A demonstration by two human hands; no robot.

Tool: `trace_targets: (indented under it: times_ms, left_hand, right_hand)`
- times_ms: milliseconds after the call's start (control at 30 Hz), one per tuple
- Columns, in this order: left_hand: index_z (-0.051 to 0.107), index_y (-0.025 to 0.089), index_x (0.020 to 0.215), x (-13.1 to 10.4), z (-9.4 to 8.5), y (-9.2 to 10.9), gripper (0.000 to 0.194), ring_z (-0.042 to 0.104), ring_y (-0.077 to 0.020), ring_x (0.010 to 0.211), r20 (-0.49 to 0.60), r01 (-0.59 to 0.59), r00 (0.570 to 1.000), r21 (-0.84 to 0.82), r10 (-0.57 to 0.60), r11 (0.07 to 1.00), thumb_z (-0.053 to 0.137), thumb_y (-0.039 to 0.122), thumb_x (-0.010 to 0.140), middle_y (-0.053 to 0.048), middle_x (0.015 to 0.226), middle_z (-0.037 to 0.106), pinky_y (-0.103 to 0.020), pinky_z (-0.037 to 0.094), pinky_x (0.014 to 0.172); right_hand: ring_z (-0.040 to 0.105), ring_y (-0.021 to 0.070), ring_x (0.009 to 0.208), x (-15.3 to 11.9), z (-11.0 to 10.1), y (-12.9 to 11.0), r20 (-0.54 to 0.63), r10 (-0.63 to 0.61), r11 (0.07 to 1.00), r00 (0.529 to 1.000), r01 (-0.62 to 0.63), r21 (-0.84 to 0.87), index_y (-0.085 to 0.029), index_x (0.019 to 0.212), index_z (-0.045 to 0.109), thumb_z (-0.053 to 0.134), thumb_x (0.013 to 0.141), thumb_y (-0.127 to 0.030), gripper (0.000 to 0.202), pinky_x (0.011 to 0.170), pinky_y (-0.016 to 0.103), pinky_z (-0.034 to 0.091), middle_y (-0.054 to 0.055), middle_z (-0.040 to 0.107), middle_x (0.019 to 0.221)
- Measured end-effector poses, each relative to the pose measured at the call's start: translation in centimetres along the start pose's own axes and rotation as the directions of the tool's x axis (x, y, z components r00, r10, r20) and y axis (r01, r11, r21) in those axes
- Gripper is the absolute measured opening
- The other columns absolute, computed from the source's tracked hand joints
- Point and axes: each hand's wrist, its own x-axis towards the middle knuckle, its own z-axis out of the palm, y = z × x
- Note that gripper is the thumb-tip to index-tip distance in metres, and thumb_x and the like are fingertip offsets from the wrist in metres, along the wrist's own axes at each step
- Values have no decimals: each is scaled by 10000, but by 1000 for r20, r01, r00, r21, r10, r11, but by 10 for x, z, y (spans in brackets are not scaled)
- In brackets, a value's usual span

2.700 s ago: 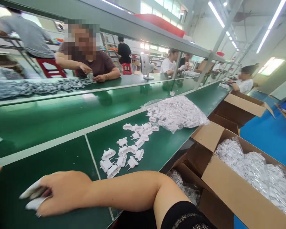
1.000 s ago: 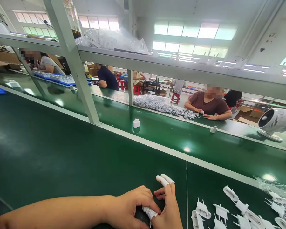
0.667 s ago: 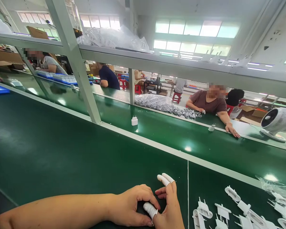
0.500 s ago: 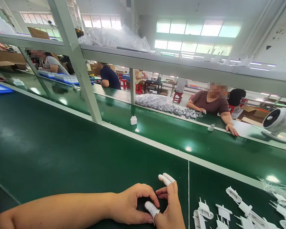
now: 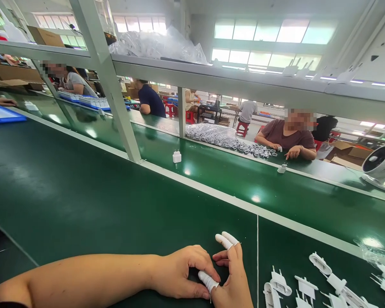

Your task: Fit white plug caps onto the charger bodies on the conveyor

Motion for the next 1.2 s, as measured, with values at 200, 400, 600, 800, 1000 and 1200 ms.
trace_targets:
  times_ms: [200, 400, 600, 800, 1000, 1200]
  left_hand:
    - [925, 198, 1056, 3, 0, 6, 603, 831, -285, 906, 6, 153, 988, -145, -153, 978, 973, 740, 796, -116, 957, 881, -377, 663, 926]
    - [899, 175, 1051, 3, -2, 13, 676, 814, -248, 885, 15, 310, 948, -247, -317, 918, 975, 776, 751, -88, 962, 864, -368, 658, 947]
    - [850, 169, 960, 7, -10, 31, 697, 784, -234, 838, -56, 445, 875, -304, -482, 843, 933, 827, 744, -77, 902, 846, -373, 646, 866]
    - [817, 222, 866, 11, -18, 44, 516, 743, -223, 876, -137, 524, 781, -388, -610, 758, 879, 734, 888, -53, 900, 838, -357, 610, 914]
    - [874, 246, 1029, 18, -19, 39, 766, 778, -259, 913, -302, 560, 602, -499, -739, 661, 1034, 828, 557, -52, 877, 823, -400, 662, 991]
    - [876, 250, 1122, 19, -17, 41, 801, 808, -318, 1088, -291, 515, 616, -554, -732, 654, 1089, 743, 528, -109, 1128, 868, -486, 673, 1095]
  right_hand:
    - [756, 268, 1045, 2, -4, -3, -5, 4, 1000, 1000, -4, -19, -359, 1561, 595, 807, 909, -450, 692, 998, 514, 668, 92, 648, 1382]
    - [775, 266, 1003, 1, -5, -20, -11, 88, 996, 996, -87, 22, -330, 1555, 603, 797, 918, -495, 685, 989, 509, 667, 76, 700, 1236]
    - [774, 254, 902, 4, -10, -54, 1, 251, 950, 968, -246, 193, -281, 1518, 638, 825, 925, -625, 710, 879, 444, 649, 49, 751, 1007]
    - [753, 242, 987, 23, -25, -79, 168, 463, 641, 871, -459, 615, -206, 1089, 860, 880, 832, -738, 591, 1019, 458, 612, 134, 851, 1234]
    - [767, 225, 1136, 29, -34, -78, 338, 467, 432, 817, -544, 719, -241, 1226, 849, 770, 997, -613, 444, 1112, 422, 585, 98, 802, 1480]
    - [768, 242, 1186, 24, -34, -82, 447, 440, 412, 779, -617, 670, -262, 1268, 838, 665, 1066, -612, 441, 1143, 444, 570, 84, 804, 1471]
